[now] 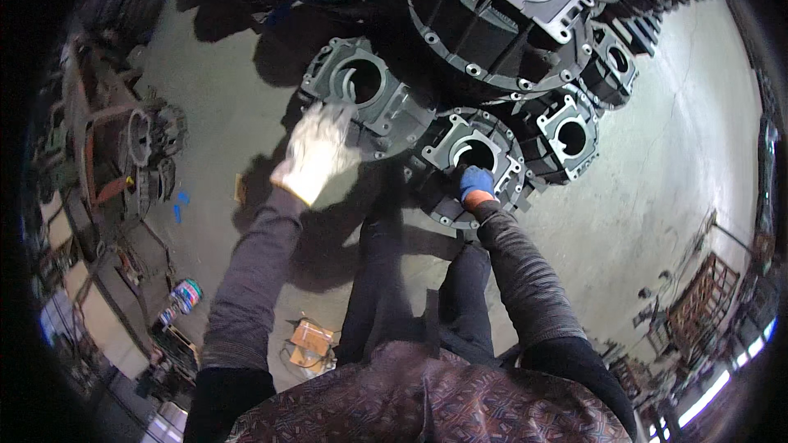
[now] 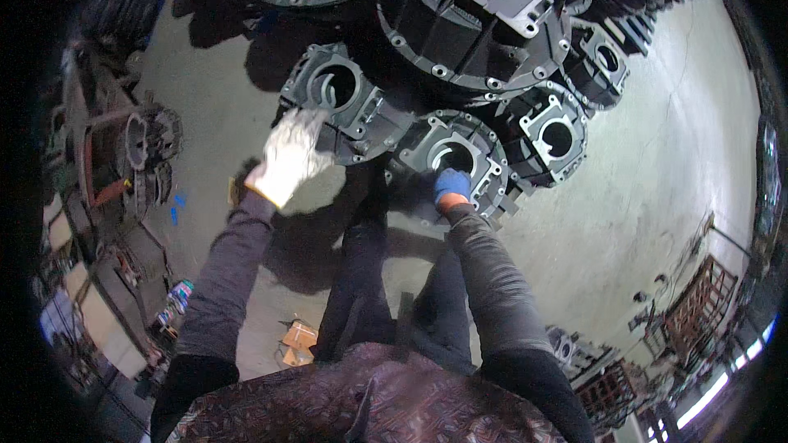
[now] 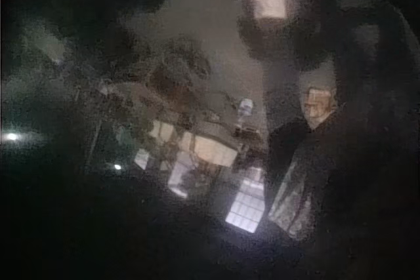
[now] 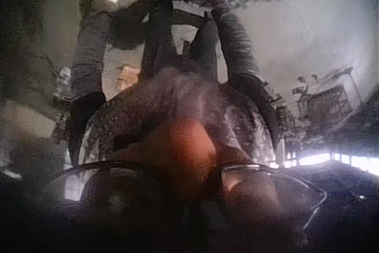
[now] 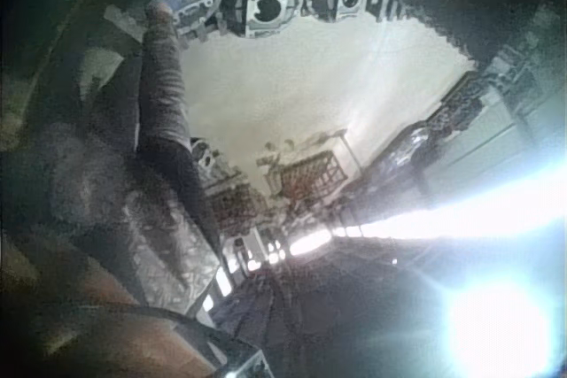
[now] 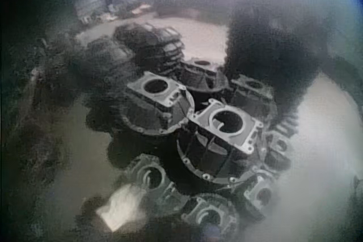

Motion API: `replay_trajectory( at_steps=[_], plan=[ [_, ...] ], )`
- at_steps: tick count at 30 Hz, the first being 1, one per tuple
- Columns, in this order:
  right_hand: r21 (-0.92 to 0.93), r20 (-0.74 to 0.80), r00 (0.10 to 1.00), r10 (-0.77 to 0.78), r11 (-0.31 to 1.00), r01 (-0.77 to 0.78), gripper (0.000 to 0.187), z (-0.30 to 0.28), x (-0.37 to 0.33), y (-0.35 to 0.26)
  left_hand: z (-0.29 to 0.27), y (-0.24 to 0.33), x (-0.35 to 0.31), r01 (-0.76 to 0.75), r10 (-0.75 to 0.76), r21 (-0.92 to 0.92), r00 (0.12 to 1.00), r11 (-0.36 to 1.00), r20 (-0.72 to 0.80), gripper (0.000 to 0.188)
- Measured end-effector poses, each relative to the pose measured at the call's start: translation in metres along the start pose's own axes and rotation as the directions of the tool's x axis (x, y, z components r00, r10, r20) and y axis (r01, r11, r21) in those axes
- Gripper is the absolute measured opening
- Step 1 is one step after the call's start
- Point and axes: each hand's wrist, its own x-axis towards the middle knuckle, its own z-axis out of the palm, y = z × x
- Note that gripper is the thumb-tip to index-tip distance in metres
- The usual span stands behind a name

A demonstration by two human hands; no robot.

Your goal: The person repeatedly picks up two circular metal parts from a pile on the floor and stacks them onto a growing vertical column. They handle the parts by hand, lifting and placing them one pair at a time to build the stack.

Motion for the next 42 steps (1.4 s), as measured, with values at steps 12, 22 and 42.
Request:
replay_trajectory(
  at_steps=[12,22,42],
  plan=[
    [0.462,0.365,0.931,-0.016,0.871,-0.166,0.043,-0.041,0.020,-0.013,0.055,-0.040,0.124,-0.302,0.281,-0.023,0.852,0.953,0.441,0.059],
    [0.245,0.221,0.974,0.048,0.964,-0.103,0.035,-0.050,-0.026,-0.001,0.037,-0.023,0.126,-0.259,0.174,0.068,0.798,0.963,0.577,0.083],
    [0.537,0.467,0.798,0.382,0.594,-0.599,0.059,0.047,-0.529,0.013,-0.024,0.029,0.098,-0.218,0.115,0.072,0.735,0.973,0.669,0.061]
  ],
)
